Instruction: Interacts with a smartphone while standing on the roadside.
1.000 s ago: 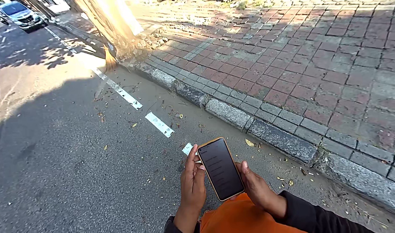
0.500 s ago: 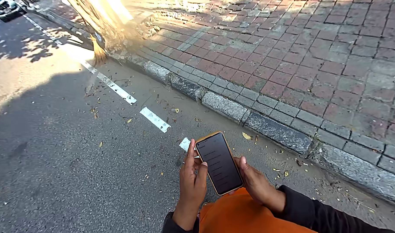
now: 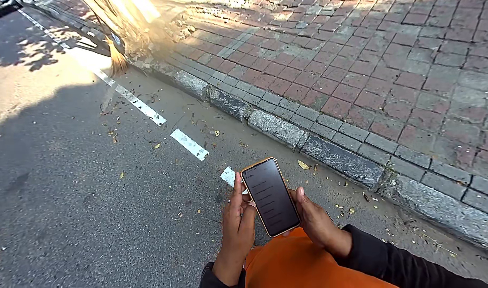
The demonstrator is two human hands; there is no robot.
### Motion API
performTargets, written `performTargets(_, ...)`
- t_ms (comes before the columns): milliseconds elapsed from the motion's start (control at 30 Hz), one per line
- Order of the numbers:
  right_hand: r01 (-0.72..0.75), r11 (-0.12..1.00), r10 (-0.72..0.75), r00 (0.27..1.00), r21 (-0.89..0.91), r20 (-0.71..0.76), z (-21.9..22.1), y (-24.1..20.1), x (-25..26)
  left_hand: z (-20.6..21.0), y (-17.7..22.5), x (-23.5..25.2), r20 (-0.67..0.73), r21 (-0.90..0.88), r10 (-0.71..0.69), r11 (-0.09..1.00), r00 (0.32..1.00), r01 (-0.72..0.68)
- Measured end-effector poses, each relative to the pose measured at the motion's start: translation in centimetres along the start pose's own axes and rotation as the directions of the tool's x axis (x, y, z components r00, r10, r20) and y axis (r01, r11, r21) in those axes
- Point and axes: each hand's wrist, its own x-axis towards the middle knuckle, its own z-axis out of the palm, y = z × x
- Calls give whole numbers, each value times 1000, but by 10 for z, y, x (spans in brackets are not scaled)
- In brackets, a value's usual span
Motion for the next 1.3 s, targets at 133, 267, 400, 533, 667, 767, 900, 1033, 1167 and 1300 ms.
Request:
performTargets(133, -11, 1000, 11, 1000, -2, -21, 0, -3, 0, 6, -4, -18, 34, -66, -17, 998, 999, 19)
performTargets(267, 1, 1000, 0, 999, 11, -32, 2, -2, -1, 11, -9, -31, 32, -96, -35, 995, 999, 37)
performTargets(400, -2, 1000, 2, 1000, -2, -19, 4, -1, -4, 13, -9, -36, -4, -111, -67, 992, 998, 67)
performTargets(533, -9, 1000, 9, 1000, 0, -17, 5, -1, -7, 15, -6, -39, -20, -123, -86, 989, 996, 83)
performTargets(667, -18, 1000, 18, 999, 14, -27, 6, 0, -9, 17, -3, -40, -27, -117, -83, 990, 996, 80)
performTargets(767, -19, 1000, 19, 999, 15, -37, 7, 0, -11, 19, -2, -40, -47, -97, -88, 992, 995, 83)
performTargets(900, -12, 1000, 12, 999, 12, -33, 8, 2, -13, 21, -1, -43, -81, -64, -88, 994, 993, 83)
performTargets(1033, -5, 1000, 5, 1000, 10, -21, 9, 4, -13, 21, 0, -43, -128, -74, -111, 992, 986, 102)
performTargets(1167, -5, 1000, 5, 1000, 4, -6, 10, 5, -13, 21, 0, -42, -170, -73, -111, 992, 979, 99)
performTargets(1300, -8, 1000, 8, 1000, -1, 2, 12, 4, -11, 18, -2, -41, -192, -50, -94, 995, 977, 85)
